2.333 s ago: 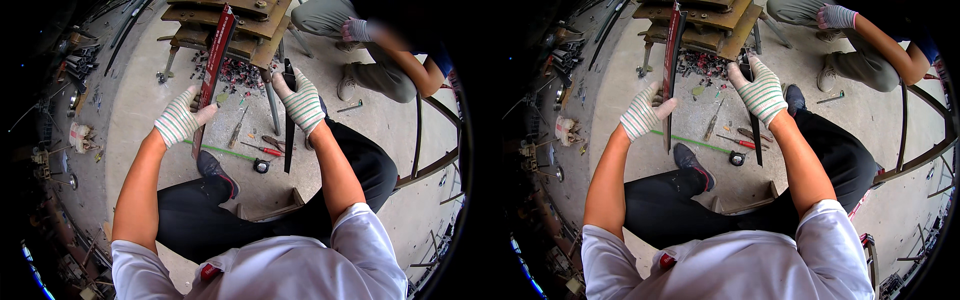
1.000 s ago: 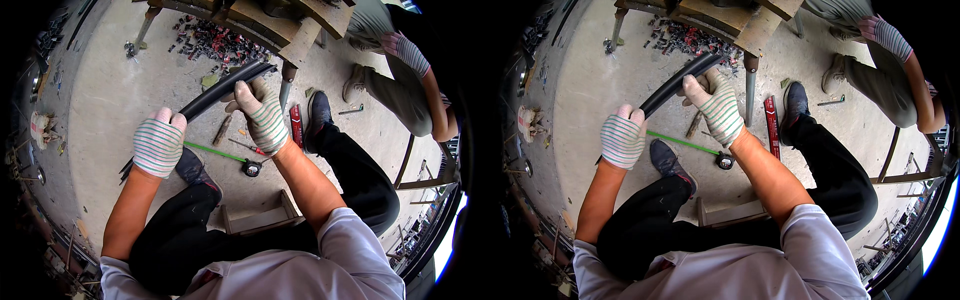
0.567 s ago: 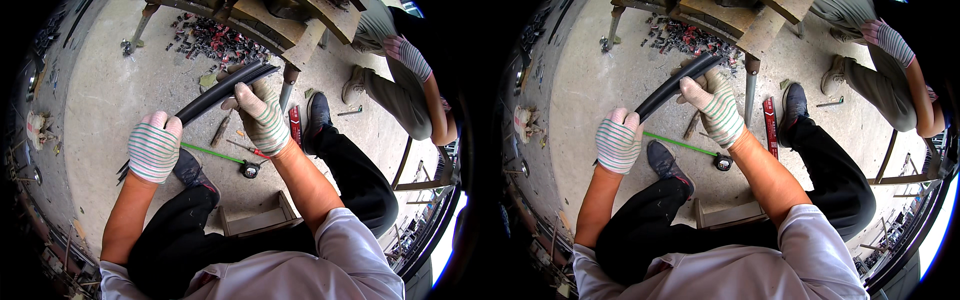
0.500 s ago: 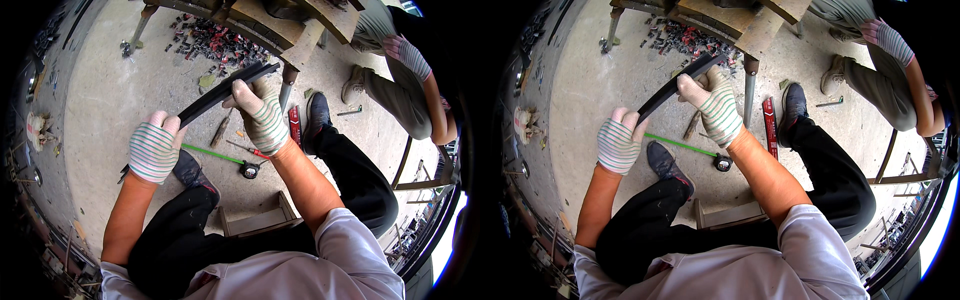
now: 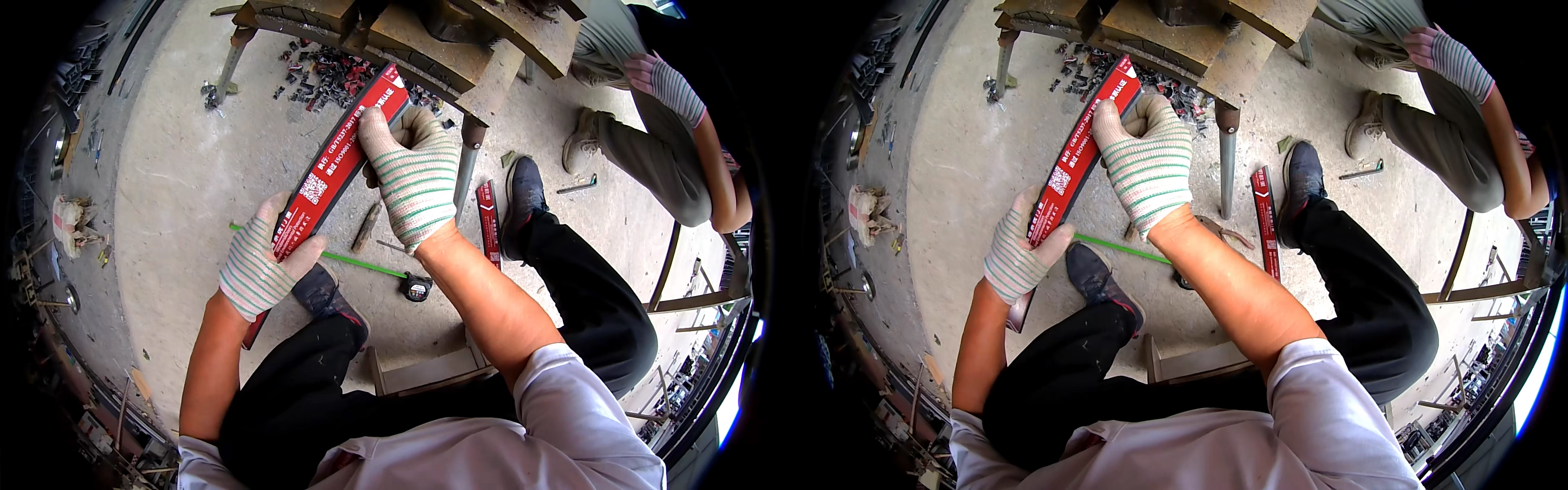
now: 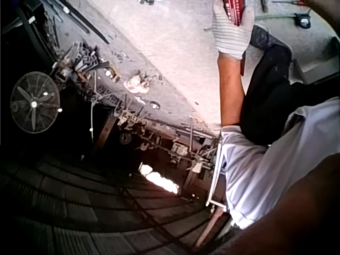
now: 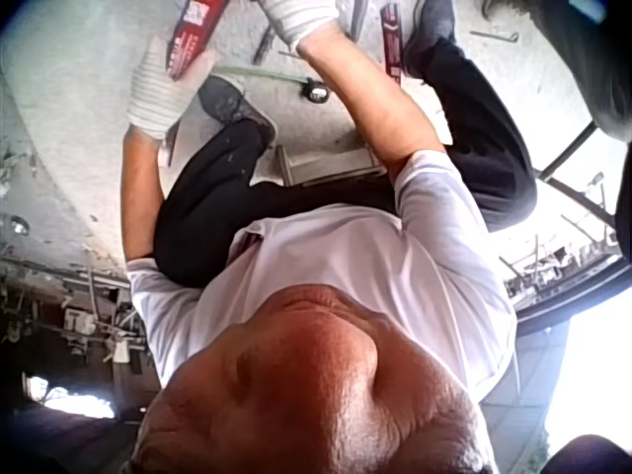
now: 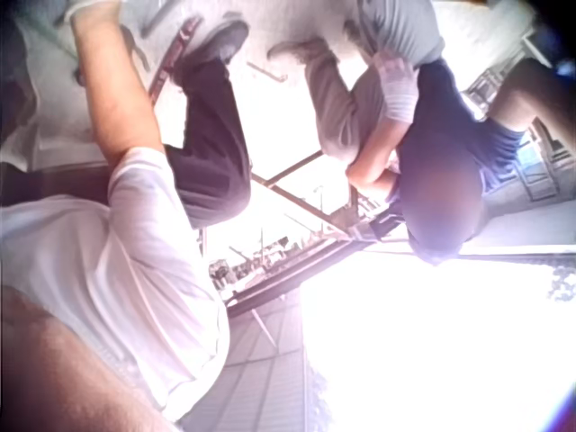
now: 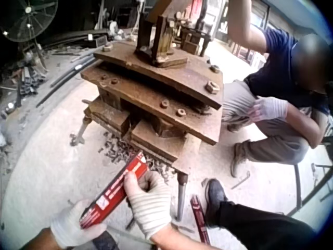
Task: The person measures several red and black metal profiles using a green tape measure, then places them on a nearby workbench. The person handles the profiles one at a time, aligns the tape measure, and sets each piece down after measuring.
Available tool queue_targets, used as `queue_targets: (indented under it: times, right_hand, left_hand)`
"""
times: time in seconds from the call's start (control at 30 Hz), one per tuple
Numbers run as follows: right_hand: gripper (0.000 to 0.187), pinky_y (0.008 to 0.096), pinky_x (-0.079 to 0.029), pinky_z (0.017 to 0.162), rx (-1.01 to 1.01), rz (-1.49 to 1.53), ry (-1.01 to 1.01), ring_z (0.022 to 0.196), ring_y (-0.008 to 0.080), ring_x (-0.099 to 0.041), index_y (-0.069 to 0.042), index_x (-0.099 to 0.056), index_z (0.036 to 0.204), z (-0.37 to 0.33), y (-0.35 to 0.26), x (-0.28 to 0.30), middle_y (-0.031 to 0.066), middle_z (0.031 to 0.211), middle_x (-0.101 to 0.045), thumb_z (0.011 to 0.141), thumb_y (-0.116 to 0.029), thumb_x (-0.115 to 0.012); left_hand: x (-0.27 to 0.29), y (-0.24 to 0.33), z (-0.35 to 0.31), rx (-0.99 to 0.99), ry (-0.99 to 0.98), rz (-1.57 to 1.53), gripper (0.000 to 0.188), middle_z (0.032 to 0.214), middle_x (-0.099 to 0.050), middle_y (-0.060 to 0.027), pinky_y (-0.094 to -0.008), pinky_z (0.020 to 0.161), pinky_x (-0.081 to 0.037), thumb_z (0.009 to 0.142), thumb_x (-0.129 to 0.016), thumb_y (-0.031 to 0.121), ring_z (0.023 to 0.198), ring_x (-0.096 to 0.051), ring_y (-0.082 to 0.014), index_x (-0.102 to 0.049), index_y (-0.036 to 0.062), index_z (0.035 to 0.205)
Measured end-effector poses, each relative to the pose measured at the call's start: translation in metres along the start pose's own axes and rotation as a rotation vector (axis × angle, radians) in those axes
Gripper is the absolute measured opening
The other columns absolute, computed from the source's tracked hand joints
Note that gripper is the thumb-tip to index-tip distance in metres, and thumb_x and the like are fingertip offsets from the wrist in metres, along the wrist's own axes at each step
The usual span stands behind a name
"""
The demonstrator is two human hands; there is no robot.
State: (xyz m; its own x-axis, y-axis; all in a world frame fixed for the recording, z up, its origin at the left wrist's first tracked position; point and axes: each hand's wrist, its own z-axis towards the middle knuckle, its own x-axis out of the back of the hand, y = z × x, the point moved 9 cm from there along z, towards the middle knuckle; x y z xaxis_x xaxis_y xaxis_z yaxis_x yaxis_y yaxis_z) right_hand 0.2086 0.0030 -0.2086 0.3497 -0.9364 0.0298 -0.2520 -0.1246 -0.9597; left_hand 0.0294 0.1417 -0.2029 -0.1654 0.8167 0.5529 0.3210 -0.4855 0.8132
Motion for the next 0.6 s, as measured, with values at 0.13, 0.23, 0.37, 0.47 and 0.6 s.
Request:
queue_targets:
  times: [0.13,0.23,0.37,0.47,0.6]
  right_hand:
    - [0.031,0.0261,-0.043,0.051,0.044,0.039,0.006,0.058,0.0052,-0.049,-0.003,-0.058,0.082,0.001,-0.009,-0.001,0.0004,0.063,-0.058,0.097,-0.024,-0.074]
    - [0.029,0.0248,-0.044,0.052,0.038,0.097,-0.007,0.059,0.0051,-0.051,-0.002,-0.058,0.084,0.003,-0.014,-0.004,0.0001,0.066,-0.059,0.098,-0.023,-0.073]
    - [0.028,0.0234,-0.046,0.055,0.083,0.077,-0.012,0.061,0.0047,-0.052,-0.002,-0.059,0.086,0.006,-0.016,-0.004,-0.0004,0.068,-0.060,0.098,-0.023,-0.073]
    - [0.027,0.0231,-0.047,0.057,0.077,0.090,-0.015,0.063,0.0043,-0.053,-0.001,-0.060,0.088,0.005,-0.015,-0.004,-0.0005,0.070,-0.061,0.098,-0.023,-0.074]
    - [0.026,0.0229,-0.049,0.060,0.098,0.091,-0.021,0.066,0.0042,-0.053,-0.001,-0.061,0.091,0.002,-0.020,-0.004,-0.0003,0.074,-0.062,0.098,-0.023,-0.074]
  left_hand:
    - [0.003,0.007,0.003,0.011,-0.024,-0.027,0.058,0.112,-0.065,-0.0141,-0.0340,0.087,-0.056,0.090,-0.076,0.018,0.095,-0.066,-0.0205,-0.052,-0.0024,0.138]
    - [0.003,0.012,0.005,0.050,-0.040,-0.050,0.056,0.109,-0.065,-0.0135,-0.0324,0.088,-0.055,0.092,-0.074,0.018,0.095,-0.064,-0.0195,-0.052,-0.0026,0.140]
    - [0.002,0.006,0.007,0.112,-0.070,-0.096,0.063,0.110,-0.066,-0.0165,-0.0328,0.088,-0.056,0.092,-0.078,0.032,0.094,-0.066,-0.0194,-0.053,-0.0077,0.133]
    - [0.001,0.009,0.004,0.146,-0.057,-0.178,0.062,0.109,-0.066,-0.0137,-0.0318,0.088,-0.056,0.093,-0.078,0.030,0.094,-0.064,-0.0165,-0.053,-0.0093,0.133]
    - [0.002,0.019,0.002,0.159,-0.059,-0.242,0.056,0.106,-0.066,-0.0106,-0.0304,0.088,-0.055,0.094,-0.077,0.027,0.094,-0.062,-0.0143,-0.055,-0.0082,0.132]
